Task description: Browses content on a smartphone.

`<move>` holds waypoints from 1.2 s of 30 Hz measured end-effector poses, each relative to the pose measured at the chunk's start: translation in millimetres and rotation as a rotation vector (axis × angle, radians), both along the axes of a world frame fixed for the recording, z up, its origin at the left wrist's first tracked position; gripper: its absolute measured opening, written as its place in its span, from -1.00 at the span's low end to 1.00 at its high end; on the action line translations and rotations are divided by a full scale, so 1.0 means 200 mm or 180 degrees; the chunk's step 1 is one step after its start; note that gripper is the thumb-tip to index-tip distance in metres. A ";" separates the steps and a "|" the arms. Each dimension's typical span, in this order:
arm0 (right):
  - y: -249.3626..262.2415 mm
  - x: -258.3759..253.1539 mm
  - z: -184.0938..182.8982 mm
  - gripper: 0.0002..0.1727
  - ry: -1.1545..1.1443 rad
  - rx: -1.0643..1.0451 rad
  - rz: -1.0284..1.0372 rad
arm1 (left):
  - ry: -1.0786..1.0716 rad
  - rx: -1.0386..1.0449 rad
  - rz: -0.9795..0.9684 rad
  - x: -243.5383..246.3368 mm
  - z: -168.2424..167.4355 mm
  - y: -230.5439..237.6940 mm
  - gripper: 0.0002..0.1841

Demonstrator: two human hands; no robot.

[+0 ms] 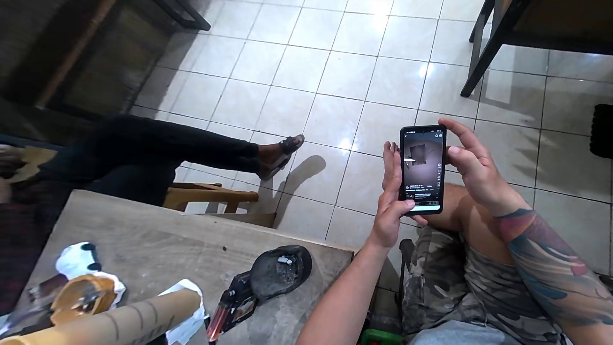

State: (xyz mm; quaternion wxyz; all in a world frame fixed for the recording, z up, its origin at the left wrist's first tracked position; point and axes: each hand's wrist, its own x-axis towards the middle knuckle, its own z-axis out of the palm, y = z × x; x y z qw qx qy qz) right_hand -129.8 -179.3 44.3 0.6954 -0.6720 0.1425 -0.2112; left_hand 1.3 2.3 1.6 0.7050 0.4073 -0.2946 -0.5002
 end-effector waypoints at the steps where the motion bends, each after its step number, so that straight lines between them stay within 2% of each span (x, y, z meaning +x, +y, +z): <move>1: 0.00 0.00 0.00 -0.38 -0.0001 -0.0001 0.0005 | 0.0006 0.0001 0.0001 0.00 0.00 0.00 -0.14; 36: 0.01 0.00 0.01 -0.38 0.0053 0.0013 -0.0034 | -0.0049 0.0045 -0.0009 0.00 0.00 0.00 -0.14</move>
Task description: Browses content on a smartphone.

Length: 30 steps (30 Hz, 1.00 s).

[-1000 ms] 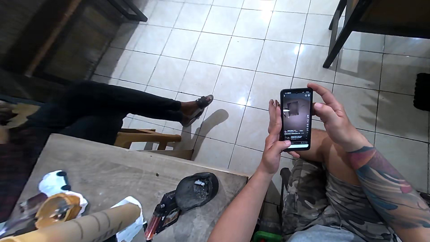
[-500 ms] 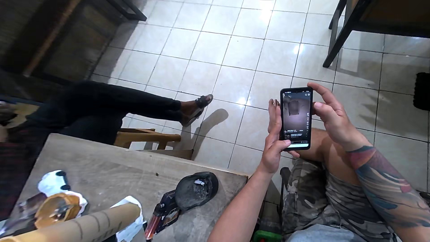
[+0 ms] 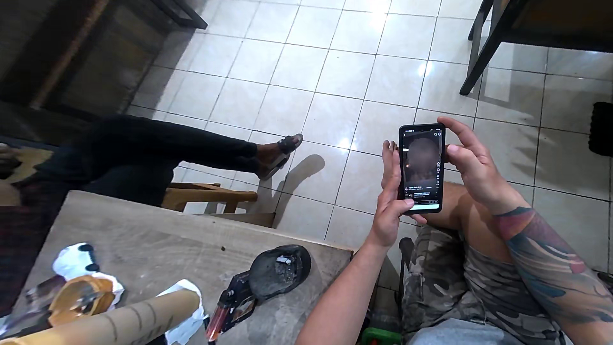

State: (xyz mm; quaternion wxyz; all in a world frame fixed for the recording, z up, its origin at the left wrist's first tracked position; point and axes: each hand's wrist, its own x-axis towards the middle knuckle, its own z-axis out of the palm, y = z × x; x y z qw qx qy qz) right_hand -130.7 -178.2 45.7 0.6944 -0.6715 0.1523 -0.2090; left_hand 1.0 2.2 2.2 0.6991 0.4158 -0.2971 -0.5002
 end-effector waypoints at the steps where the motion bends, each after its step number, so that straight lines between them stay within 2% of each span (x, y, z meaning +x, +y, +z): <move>1: 0.00 0.00 0.00 -0.38 0.0011 0.0001 0.0000 | 0.0001 -0.0010 -0.0008 0.00 0.00 0.00 -0.14; 30: 0.00 0.00 -0.01 -0.39 -0.0057 0.0044 0.0012 | 0.0003 0.0016 -0.0002 0.00 0.00 0.00 -0.12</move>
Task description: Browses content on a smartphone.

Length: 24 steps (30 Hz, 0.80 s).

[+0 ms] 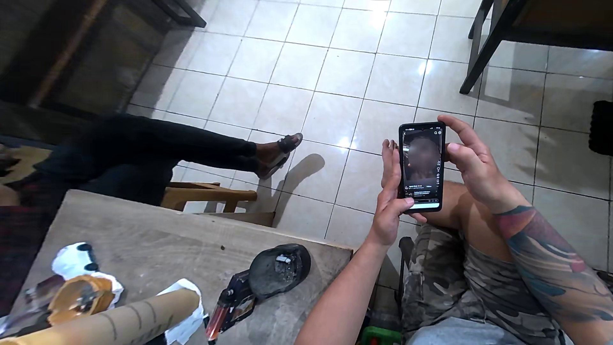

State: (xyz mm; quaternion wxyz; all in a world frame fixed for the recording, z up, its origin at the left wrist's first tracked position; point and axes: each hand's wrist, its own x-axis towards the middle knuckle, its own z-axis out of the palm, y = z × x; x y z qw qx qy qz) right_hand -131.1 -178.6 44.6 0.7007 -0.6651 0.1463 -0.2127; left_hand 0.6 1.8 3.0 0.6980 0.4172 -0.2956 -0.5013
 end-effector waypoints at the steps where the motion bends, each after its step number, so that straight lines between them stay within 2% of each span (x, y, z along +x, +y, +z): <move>1: 0.00 0.00 0.00 -0.39 -0.0008 -0.0009 0.0002 | 0.0000 -0.0009 -0.0003 0.00 0.00 0.00 -0.12; 24: 0.00 0.00 0.00 -0.40 0.0012 0.0015 -0.0012 | 0.0003 -0.0045 -0.0017 0.00 0.00 0.00 -0.14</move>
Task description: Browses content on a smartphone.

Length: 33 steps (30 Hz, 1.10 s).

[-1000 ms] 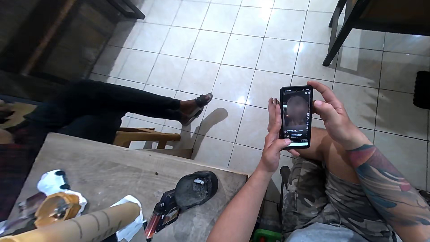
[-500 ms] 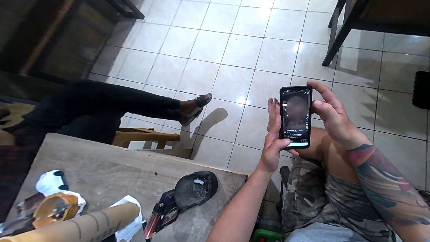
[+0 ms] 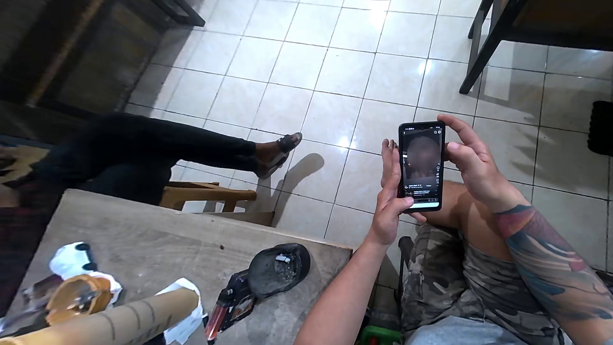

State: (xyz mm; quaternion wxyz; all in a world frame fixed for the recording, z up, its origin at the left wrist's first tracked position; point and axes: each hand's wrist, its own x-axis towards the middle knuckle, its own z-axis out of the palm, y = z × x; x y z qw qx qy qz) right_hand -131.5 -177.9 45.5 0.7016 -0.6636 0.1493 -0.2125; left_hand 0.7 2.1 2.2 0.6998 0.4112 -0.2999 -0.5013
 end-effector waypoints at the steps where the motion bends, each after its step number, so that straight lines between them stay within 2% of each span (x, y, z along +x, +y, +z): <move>1: 0.00 0.00 0.00 -0.40 -0.0012 0.0002 0.0002 | -0.0004 -0.0001 -0.0003 0.00 0.00 0.00 -0.14; 33: 0.00 -0.01 -0.01 -0.39 -0.0061 -0.0058 0.0033 | -0.0015 0.0014 0.0016 0.00 0.01 -0.01 -0.11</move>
